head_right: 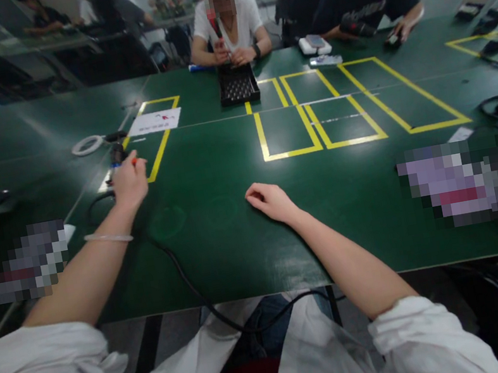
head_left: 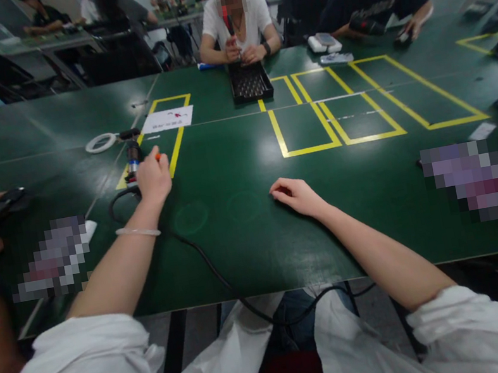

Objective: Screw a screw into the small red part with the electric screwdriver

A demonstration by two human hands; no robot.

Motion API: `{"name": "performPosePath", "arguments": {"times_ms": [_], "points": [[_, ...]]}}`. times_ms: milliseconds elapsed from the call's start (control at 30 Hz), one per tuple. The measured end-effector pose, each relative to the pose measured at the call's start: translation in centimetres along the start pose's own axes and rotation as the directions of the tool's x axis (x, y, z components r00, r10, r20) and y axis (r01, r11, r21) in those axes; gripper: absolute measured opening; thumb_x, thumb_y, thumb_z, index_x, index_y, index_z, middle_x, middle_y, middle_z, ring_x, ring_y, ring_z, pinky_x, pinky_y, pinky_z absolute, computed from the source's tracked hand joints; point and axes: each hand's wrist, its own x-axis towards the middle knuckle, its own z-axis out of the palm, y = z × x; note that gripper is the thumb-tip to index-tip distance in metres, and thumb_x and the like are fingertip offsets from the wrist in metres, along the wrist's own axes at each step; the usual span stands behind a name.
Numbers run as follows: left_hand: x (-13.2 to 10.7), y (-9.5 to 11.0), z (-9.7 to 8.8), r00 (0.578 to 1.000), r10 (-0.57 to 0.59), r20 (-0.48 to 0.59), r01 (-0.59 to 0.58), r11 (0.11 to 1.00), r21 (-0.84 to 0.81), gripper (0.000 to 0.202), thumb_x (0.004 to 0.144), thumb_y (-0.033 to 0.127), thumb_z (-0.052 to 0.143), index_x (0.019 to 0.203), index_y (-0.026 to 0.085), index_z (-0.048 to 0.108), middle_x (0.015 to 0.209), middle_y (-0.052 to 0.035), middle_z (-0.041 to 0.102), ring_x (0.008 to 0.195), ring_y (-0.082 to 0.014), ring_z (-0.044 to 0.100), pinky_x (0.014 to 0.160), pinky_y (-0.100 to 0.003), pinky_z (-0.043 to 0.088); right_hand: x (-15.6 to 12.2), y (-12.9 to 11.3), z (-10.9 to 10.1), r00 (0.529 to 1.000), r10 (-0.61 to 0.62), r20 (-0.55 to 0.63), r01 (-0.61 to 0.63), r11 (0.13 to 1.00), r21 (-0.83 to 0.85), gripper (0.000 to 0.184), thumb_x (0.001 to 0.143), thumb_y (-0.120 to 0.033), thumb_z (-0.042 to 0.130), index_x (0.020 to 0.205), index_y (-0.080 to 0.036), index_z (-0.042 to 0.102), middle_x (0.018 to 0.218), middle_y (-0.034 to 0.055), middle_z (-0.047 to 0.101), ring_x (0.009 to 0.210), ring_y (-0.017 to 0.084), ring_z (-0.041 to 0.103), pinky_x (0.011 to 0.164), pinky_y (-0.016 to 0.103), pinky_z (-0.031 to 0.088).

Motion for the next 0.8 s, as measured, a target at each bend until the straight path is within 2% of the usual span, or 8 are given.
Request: {"name": "performPosePath", "arguments": {"times_ms": [67, 133, 233, 333, 400, 467, 600, 800], "points": [[-1.7, 4.4, 1.0, 0.993, 0.084, 0.085, -0.069, 0.984, -0.163, 0.052, 0.100, 0.038, 0.025, 0.129, 0.008, 0.057, 0.103, -0.0129, 0.069, 0.106, -0.0241, 0.058, 0.098, -0.036, 0.038, 0.0, 0.0, 0.0, 1.000, 0.006, -0.007, -0.005, 1.000, 0.019, 0.016, 0.091, -0.029, 0.055, 0.093, -0.018, 0.065, 0.076, 0.0014, 0.065, 0.066, 0.014, 0.055, 0.064, 0.025, 0.041], [-4.1, 8.5, 1.8, 0.922, 0.249, 0.295, -0.133, 0.923, -0.362, 0.051, 0.100, 0.045, 0.027, 0.114, 0.012, 0.063, 0.083, -0.0075, 0.068, 0.086, -0.0200, 0.061, 0.088, -0.032, 0.042, 0.0, 0.0, 0.0, 1.000, 0.014, -0.012, -0.013, 0.998, 0.057, 0.016, 0.090, -0.029, 0.055, 0.097, -0.018, 0.065, 0.076, 0.0010, 0.064, 0.066, 0.013, 0.056, 0.065, 0.026, 0.042], [-7.7, 13.0, 2.8, 0.688, 0.480, 0.545, -0.081, 0.797, -0.599, 0.052, 0.099, 0.052, 0.029, 0.092, 0.013, 0.063, 0.068, -0.0039, 0.061, 0.071, -0.0166, 0.057, 0.078, -0.029, 0.044, 0.1, 0.1, 0.1, 0.999, 0.045, -0.017, -0.041, 0.985, 0.169, 0.020, 0.090, -0.029, 0.055, 0.105, -0.018, 0.063, 0.077, 0.0001, 0.063, 0.065, 0.012, 0.056, 0.066, 0.026, 0.044], [-9.8, 15.1, 3.7, 0.433, 0.624, 0.651, 0.030, 0.711, -0.702, 0.055, 0.098, 0.058, 0.032, 0.083, 0.013, 0.060, 0.063, -0.0039, 0.058, 0.065, -0.0153, 0.055, 0.072, -0.028, 0.043, 0.3, 0.0, 0.2, 0.998, 0.056, -0.009, -0.052, 0.959, 0.280, 0.025, 0.090, -0.033, 0.056, 0.108, -0.018, 0.064, 0.081, 0.0006, 0.064, 0.069, 0.013, 0.057, 0.068, 0.027, 0.047], [-10.3, 15.4, 4.2, 0.354, 0.655, 0.667, 0.080, 0.690, -0.720, 0.058, 0.096, 0.062, 0.034, 0.078, 0.013, 0.059, 0.061, -0.0043, 0.057, 0.061, -0.0148, 0.053, 0.068, -0.028, 0.042, 0.3, -0.4, 0.1, 0.999, 0.034, 0.036, -0.044, 0.943, 0.330, 0.026, 0.089, -0.035, 0.057, 0.106, -0.018, 0.067, 0.084, 0.0021, 0.065, 0.074, 0.014, 0.058, 0.071, 0.028, 0.047], [-10.4, 15.4, 4.5, 0.327, 0.657, 0.679, 0.113, 0.686, -0.719, 0.060, 0.095, 0.065, 0.035, 0.073, 0.014, 0.057, 0.059, -0.0041, 0.054, 0.059, -0.0144, 0.050, 0.066, -0.028, 0.041, 0.3, -0.8, -0.1, 0.996, 0.017, 0.086, -0.049, 0.921, 0.386, 0.025, 0.089, -0.036, 0.057, 0.100, -0.018, 0.070, 0.089, 0.0039, 0.067, 0.076, 0.014, 0.059, 0.069, 0.027, 0.047], [-10.4, 15.1, 4.5, 0.279, 0.658, 0.699, 0.177, 0.681, -0.711, 0.062, 0.095, 0.066, 0.035, 0.068, 0.014, 0.055, 0.057, -0.0035, 0.052, 0.056, -0.0136, 0.047, 0.064, -0.028, 0.041, 0.1, -1.5, -0.4, 0.980, 0.020, 0.199, -0.117, 0.864, 0.489, 0.026, 0.087, -0.037, 0.060, 0.098, -0.016, 0.070, 0.077, 0.0014, 0.065, 0.066, 0.012, 0.055, 0.063, 0.026, 0.045], [-10.8, 15.3, 4.3, 0.341, 0.617, 0.709, 0.175, 0.700, -0.693, 0.068, 0.094, 0.069, 0.031, 0.060, 0.015, 0.051, 0.049, -0.0036, 0.050, 0.050, -0.0128, 0.044, 0.060, -0.028, 0.040, 0.1, -1.6, -0.4, 0.981, 0.090, 0.175, -0.175, 0.803, 0.569, 0.027, 0.082, -0.041, 0.069, 0.089, -0.016, 0.068, 0.070, -0.0006, 0.063, 0.061, 0.010, 0.053, 0.059, 0.024, 0.043]]}}
